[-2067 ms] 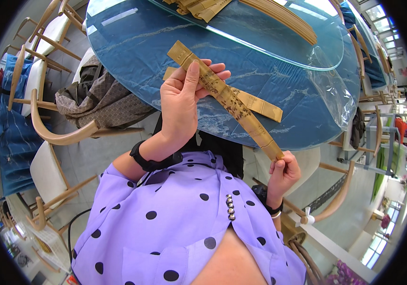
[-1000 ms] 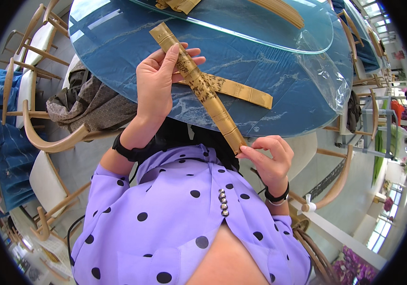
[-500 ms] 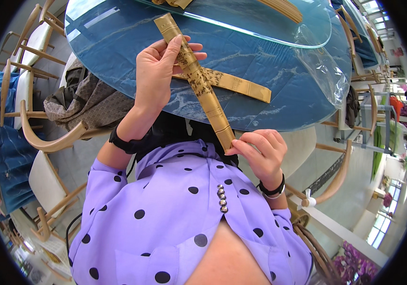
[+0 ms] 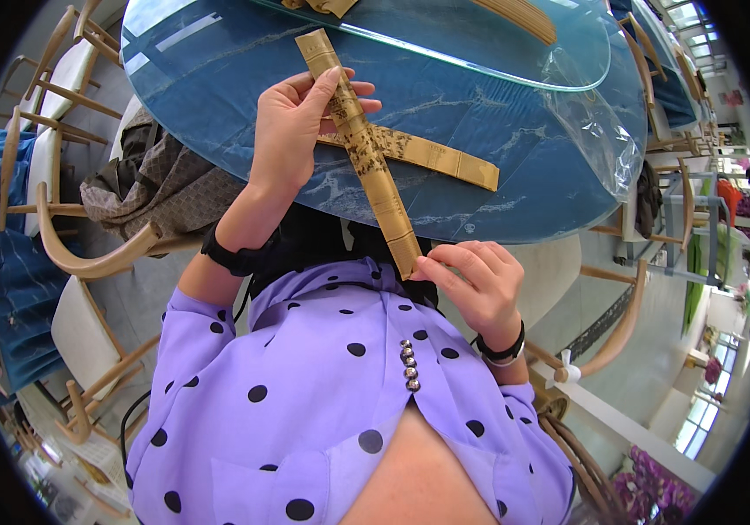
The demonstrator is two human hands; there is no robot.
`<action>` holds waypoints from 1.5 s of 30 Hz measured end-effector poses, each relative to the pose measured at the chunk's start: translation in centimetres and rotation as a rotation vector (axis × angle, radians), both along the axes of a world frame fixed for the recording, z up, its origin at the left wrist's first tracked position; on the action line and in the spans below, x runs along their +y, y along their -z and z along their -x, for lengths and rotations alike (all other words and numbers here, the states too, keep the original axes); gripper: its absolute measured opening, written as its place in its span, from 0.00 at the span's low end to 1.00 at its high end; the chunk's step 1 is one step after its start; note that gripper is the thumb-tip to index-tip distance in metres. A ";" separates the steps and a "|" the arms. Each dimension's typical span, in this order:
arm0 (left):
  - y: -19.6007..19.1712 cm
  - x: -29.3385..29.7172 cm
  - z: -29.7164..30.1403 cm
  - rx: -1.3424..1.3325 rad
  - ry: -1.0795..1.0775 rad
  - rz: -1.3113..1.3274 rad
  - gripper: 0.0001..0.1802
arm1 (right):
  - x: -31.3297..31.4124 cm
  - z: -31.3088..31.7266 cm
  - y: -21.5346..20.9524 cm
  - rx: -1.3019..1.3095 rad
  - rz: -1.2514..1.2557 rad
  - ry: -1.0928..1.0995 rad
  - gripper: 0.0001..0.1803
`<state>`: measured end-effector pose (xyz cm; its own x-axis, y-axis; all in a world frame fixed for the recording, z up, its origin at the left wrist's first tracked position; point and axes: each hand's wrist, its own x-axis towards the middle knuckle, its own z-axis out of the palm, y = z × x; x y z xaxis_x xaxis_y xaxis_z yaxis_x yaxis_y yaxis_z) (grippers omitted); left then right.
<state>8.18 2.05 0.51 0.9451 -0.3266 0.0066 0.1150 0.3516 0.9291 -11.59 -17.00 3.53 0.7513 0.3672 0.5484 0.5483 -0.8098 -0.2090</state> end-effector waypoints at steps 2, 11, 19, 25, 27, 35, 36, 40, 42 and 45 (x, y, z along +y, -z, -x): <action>-0.2 -0.1 0.4 0.009 0.006 -0.010 0.17 | 0.1 0.0 0.2 -0.055 0.009 0.005 0.15; -0.6 0.0 0.2 0.046 -0.029 0.013 0.17 | 0.1 -0.3 0.2 -0.017 0.036 0.005 0.16; -0.7 -0.4 0.2 0.077 -0.020 0.020 0.16 | 0.1 -0.7 -0.1 0.010 0.010 -0.014 0.17; -0.5 -0.5 0.1 0.091 -0.031 0.048 0.16 | 0.4 -0.6 -0.1 -0.011 0.035 0.013 0.19; -0.5 -0.4 0.3 0.090 -0.036 0.051 0.17 | 0.2 -0.4 -0.3 -0.013 0.052 0.001 0.18; -0.5 -0.9 1.0 0.113 -0.080 0.114 0.15 | -0.7 -0.8 -0.1 -0.026 0.015 -0.008 0.17; -0.6 -1.0 1.7 0.128 -0.029 0.100 0.15 | -0.8 -1.2 0.0 -0.033 0.014 0.002 0.17; -2.3 -2.2 4.9 0.181 0.210 0.164 0.18 | -0.9 -2.7 -0.5 -0.088 -0.105 0.045 0.20; -3.9 -1.4 2.0 0.007 0.207 0.045 0.21 | -1.0 -2.9 -1.0 -0.096 -0.134 0.036 0.21; -8.7 -0.5 -7.8 -0.782 -0.296 -0.691 0.22 | -1.9 -2.6 -1.0 -0.101 -0.154 0.071 0.22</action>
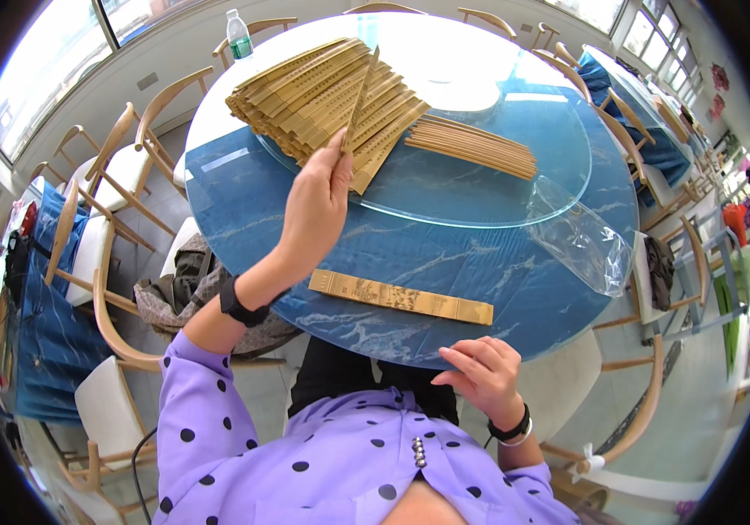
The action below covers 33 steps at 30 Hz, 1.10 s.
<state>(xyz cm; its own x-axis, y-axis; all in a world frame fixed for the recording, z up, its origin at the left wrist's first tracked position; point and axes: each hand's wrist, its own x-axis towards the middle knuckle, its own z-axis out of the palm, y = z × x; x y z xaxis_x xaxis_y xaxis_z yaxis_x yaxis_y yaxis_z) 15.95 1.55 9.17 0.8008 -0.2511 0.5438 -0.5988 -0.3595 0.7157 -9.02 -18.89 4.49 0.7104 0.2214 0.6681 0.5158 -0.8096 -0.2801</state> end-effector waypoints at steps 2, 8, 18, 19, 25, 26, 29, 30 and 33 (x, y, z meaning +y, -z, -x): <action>-2.4 0.4 -8.1 -0.471 -0.262 -0.318 0.22 | -0.7 0.3 0.2 0.010 -0.011 0.035 0.21; -5.2 2.0 -23.8 -0.578 -0.453 -0.984 0.31 | -1.8 0.2 0.4 0.051 -0.038 0.082 0.16; -3.0 -0.5 -27.1 -0.445 -0.529 -1.117 0.24 | -6.2 -1.6 -1.6 0.115 0.081 0.099 0.11; -2.7 -0.6 -27.1 -0.452 -0.529 -1.115 0.23 | -6.8 -2.2 -1.9 0.120 0.109 0.094 0.10; -2.8 1.0 -25.5 -0.653 -0.586 -1.042 0.24 | -10.2 -9.8 -3.8 0.193 0.098 0.124 0.08; -2.8 1.5 -24.6 -0.747 -0.553 -0.960 0.25 | -11.0 -11.6 -3.9 0.195 0.145 0.127 0.08; -2.8 0.2 -17.5 -0.563 -0.262 -0.683 0.26 | -14.0 -17.1 -2.8 0.202 0.254 0.178 0.09; -2.4 0.2 -14.4 -0.522 -0.175 -0.626 0.26 | -14.6 -18.8 -2.6 0.186 0.288 0.207 0.10; -0.4 1.1 -3.7 -0.419 0.055 -0.555 0.25 | -15.3 -23.6 -1.6 0.081 0.421 0.273 0.13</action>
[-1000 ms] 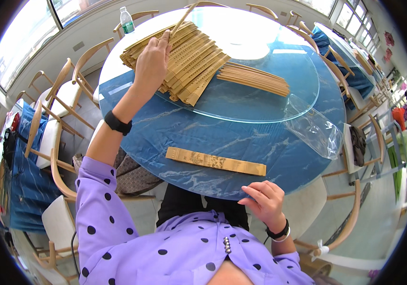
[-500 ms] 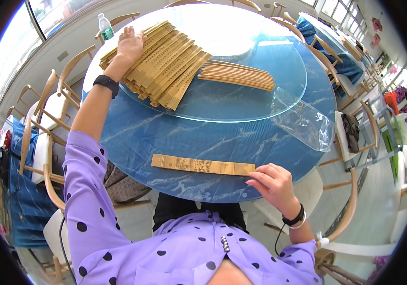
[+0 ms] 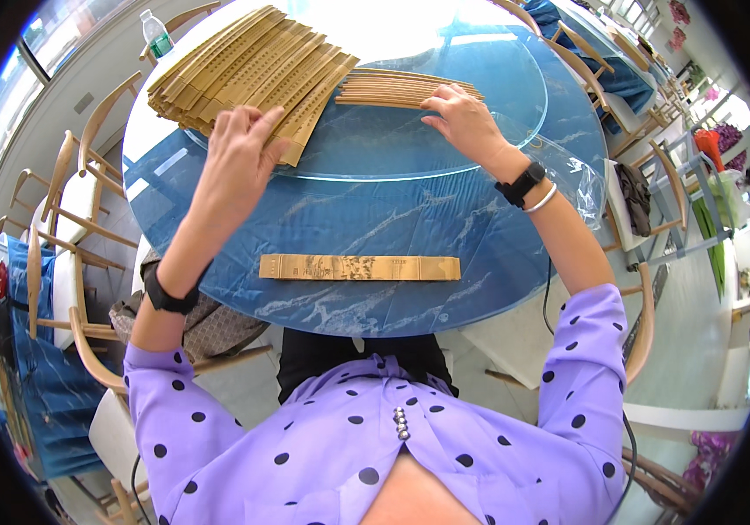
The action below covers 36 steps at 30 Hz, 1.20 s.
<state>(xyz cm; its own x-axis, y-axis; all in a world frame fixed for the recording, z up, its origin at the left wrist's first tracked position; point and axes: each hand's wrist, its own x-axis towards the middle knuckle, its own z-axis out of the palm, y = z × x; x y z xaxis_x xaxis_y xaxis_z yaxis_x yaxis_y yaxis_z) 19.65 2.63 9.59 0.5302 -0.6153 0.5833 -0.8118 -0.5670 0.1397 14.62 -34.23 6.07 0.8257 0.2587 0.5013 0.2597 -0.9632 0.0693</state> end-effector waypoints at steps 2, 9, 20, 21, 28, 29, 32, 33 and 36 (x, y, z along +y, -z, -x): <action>1.4 0.7 6.1 0.171 0.113 -0.007 0.23 | -0.2 -2.1 0.6 -0.008 0.069 0.040 0.13; 6.4 2.2 16.1 0.418 0.082 0.211 0.22 | -0.4 -4.5 1.4 0.081 0.050 0.028 0.09; 8.5 2.8 18.2 0.503 -0.002 0.353 0.16 | 0.2 -2.5 1.4 0.234 -0.083 0.010 0.09; 8.5 2.8 18.2 0.505 0.002 0.354 0.16 | 0.2 -2.1 1.5 0.239 -0.066 0.005 0.09; 8.3 1.8 17.7 0.464 0.056 0.339 0.16 | 1.5 0.3 1.9 0.179 0.038 0.028 0.07; 8.3 1.6 17.5 0.452 0.059 0.351 0.16 | 1.8 0.9 1.7 0.160 0.029 0.018 0.07; 8.4 1.4 16.3 0.410 0.055 0.388 0.18 | 4.5 4.0 0.4 0.183 -0.079 -0.026 0.08; 8.2 1.3 15.9 0.420 0.038 0.427 0.20 | 5.7 5.4 -0.2 0.241 -0.163 -0.040 0.08; 7.3 0.7 15.4 0.548 -0.049 0.574 0.21 | 8.2 9.9 -1.6 0.443 -0.375 -0.122 0.08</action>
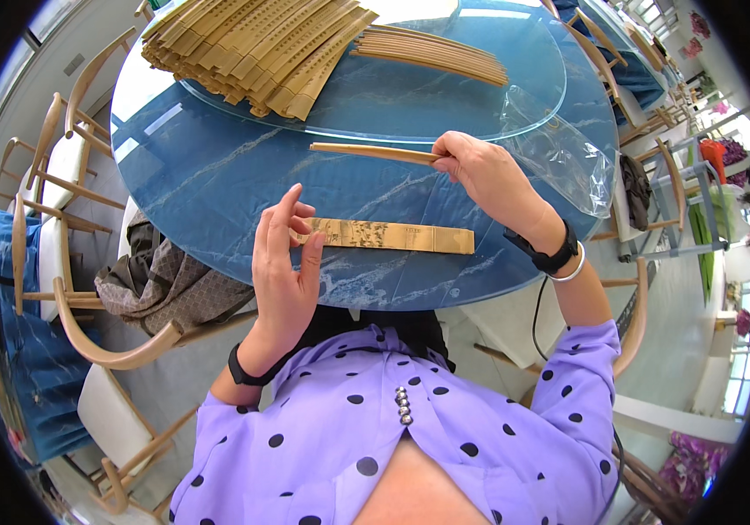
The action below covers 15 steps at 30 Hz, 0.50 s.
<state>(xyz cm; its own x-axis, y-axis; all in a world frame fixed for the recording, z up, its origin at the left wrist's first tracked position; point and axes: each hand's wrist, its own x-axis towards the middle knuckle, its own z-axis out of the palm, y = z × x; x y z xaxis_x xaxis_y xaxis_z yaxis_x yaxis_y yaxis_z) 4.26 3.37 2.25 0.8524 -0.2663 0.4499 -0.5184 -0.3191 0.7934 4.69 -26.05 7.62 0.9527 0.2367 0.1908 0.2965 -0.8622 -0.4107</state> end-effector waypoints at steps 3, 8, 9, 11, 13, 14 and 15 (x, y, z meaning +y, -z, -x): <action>0.1 -0.2 -0.7 0.133 0.035 0.085 0.18 | 2.1 4.5 -0.1 0.042 -0.083 -0.011 0.07; 0.7 -1.0 -0.6 0.166 0.108 0.127 0.15 | 2.8 8.3 1.3 0.145 -0.260 0.086 0.08; 0.7 -1.1 -0.6 0.194 0.117 0.123 0.15 | 2.6 8.8 1.8 0.113 -0.263 0.096 0.09; 0.4 -1.8 -0.3 0.355 0.126 0.272 0.14 | 2.6 9.8 2.2 0.044 -0.216 0.067 0.09; 0.4 -2.1 -0.1 0.419 0.172 0.343 0.14 | 2.7 10.5 2.9 -0.042 -0.172 0.063 0.09; 0.4 -2.3 0.1 0.451 0.196 0.379 0.14 | 2.8 10.9 3.4 -0.090 -0.149 0.075 0.10; 1.0 -2.0 0.1 0.437 0.231 0.331 0.14 | 2.9 11.2 3.7 -0.137 -0.126 0.092 0.10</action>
<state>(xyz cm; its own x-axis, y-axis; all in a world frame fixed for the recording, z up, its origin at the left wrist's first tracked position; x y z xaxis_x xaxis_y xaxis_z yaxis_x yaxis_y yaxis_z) 4.14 1.34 1.27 0.9140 -0.3726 0.1607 -0.1476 0.0636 0.9870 -6.56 -23.17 3.87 0.9323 0.1159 0.3425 0.2791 -0.8327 -0.4782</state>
